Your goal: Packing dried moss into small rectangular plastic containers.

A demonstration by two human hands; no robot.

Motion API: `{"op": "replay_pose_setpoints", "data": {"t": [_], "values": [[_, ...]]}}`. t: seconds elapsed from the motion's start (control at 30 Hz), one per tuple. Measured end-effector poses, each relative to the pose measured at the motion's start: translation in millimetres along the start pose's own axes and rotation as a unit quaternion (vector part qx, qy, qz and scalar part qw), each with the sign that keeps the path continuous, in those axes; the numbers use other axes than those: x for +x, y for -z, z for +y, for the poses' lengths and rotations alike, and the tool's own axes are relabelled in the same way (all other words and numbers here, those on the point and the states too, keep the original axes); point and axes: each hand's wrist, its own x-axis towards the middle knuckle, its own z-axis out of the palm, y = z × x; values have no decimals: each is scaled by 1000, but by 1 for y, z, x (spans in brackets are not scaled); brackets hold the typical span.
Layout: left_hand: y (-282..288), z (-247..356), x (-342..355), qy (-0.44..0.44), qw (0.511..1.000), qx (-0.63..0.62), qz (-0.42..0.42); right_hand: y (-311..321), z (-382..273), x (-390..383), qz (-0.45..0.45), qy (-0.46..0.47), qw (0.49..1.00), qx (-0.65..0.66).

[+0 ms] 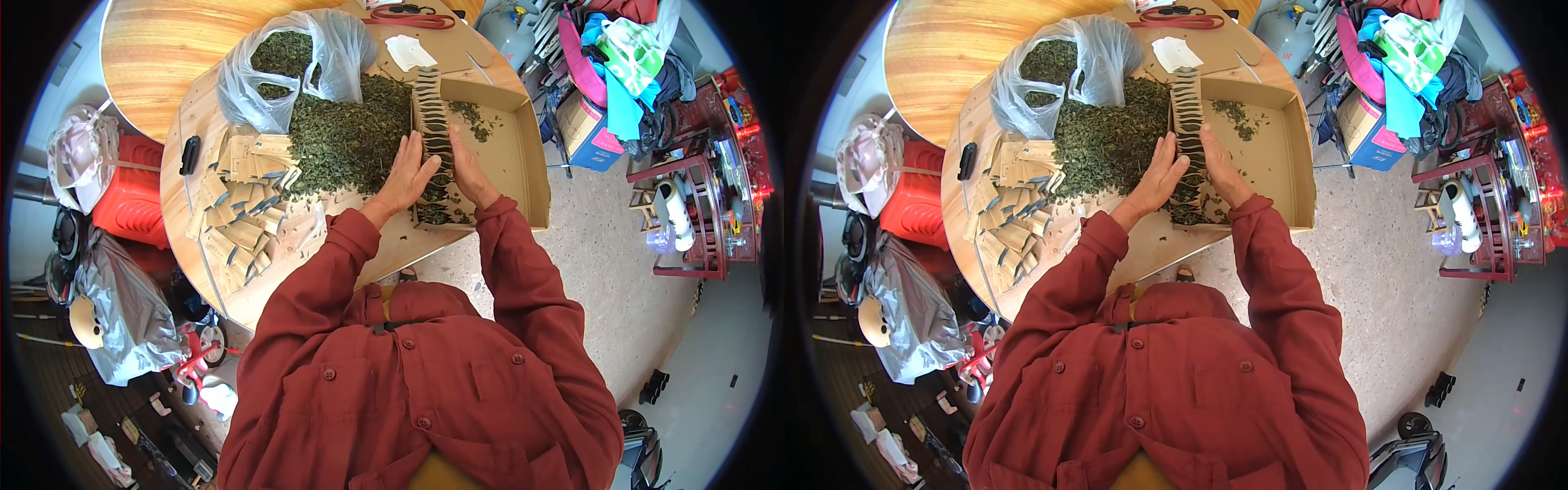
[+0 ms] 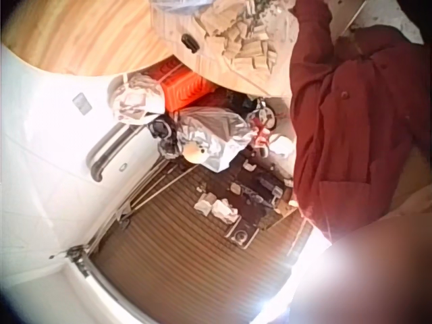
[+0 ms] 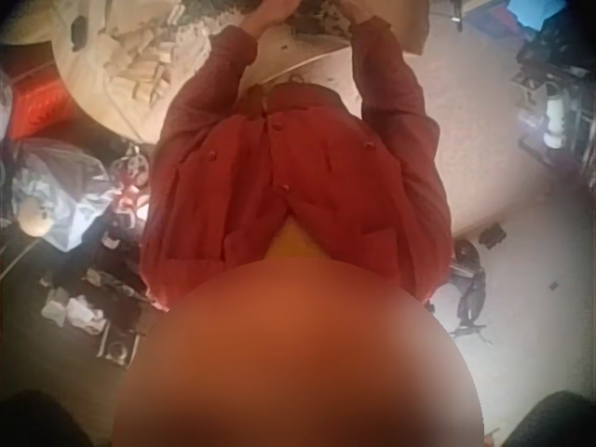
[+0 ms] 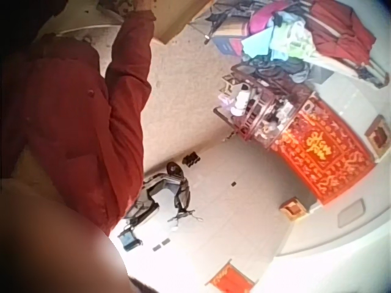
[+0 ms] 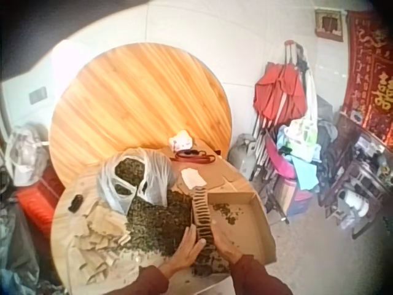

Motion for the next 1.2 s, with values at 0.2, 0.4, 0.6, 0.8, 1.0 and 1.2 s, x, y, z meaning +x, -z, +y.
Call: {"op": "replay_pose_setpoints", "data": {"t": [0.2, 0.4, 0.6, 0.8, 1.0, 1.2], "values": [[5, 0, 3, 4, 1000, -10, -13, 0, -1, 2, -15, -36, 999, 25], [5, 0, 4, 12, 1000, -7, -15, 1, -2, 3, 4, -18, 999, 44], [7, 2, 0, -8, 1000, -7, 7, -6, -19, -6, -33, -44, 995, 81], [22, 17, -29, -15, 999, -24, 31, 2, -43, -15, 100, 10, 995, 2], [49, 14, -119, -23, 997, -57, 55, -60, -140, -84, -113, 183, 976, 26], [59, 7, -196, 59, 991, -110, -55, -150, -71, -90, -229, 70, 956, -169]]}}
